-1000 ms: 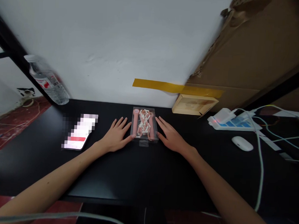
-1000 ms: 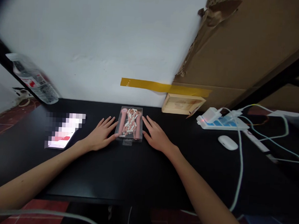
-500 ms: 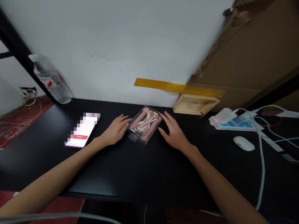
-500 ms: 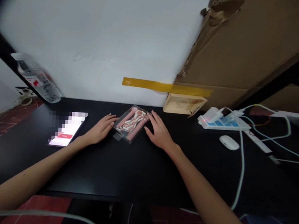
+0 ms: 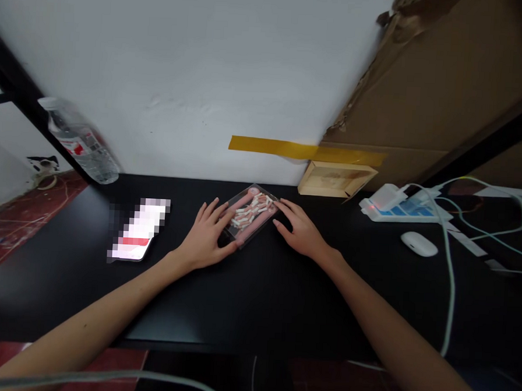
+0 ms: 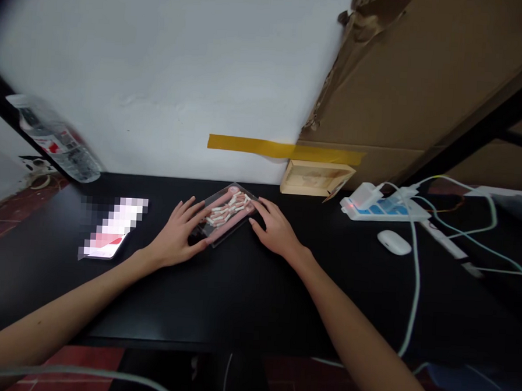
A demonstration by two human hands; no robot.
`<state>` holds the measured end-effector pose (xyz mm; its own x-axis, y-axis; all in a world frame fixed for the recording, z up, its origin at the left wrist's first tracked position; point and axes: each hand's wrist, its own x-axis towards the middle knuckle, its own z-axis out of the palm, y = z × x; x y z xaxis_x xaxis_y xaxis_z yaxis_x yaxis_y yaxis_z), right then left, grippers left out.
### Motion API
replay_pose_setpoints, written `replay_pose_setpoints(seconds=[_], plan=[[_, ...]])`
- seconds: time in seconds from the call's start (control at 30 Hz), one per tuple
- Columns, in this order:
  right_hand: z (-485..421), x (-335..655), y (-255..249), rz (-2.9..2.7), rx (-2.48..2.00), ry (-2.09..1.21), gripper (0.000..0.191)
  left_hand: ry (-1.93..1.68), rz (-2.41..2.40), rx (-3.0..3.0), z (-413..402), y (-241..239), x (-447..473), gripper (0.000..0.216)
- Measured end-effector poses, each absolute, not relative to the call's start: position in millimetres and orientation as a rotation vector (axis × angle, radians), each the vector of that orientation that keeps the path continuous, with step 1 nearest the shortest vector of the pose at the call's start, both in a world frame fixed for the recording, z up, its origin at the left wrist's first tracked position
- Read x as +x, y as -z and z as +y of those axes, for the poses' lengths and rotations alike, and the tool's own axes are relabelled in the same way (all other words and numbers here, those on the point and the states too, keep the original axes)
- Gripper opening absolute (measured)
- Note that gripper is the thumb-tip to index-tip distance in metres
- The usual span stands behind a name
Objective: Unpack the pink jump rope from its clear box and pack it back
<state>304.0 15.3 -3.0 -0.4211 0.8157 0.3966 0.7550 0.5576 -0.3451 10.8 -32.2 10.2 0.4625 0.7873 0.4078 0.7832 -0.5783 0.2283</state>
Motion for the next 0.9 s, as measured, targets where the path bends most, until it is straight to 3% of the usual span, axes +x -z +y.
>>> replay_pose_setpoints(seconds=[0.23, 0.5, 0.7, 0.9], plan=[[9, 299, -9, -2.149, -1.124, -0.077, 0.036, -0.606, 1.565, 2.696, -25, -8, 4, 0.083], [-4, 289, -12, -2.28, -0.949, -0.131, 0.03, -0.474, 1.621, 2.746, -23, -5, -1, 0.08], [-1, 293, -14, -2.205, -1.027, -0.088, 0.035, -0.436, 1.439, 2.784, -4, -7, -17, 0.078], [8, 300, -8, -2.347, -1.062, -0.182, 0.057, -0.434, 1.358, 2.795, 5, -9, -24, 0.077]])
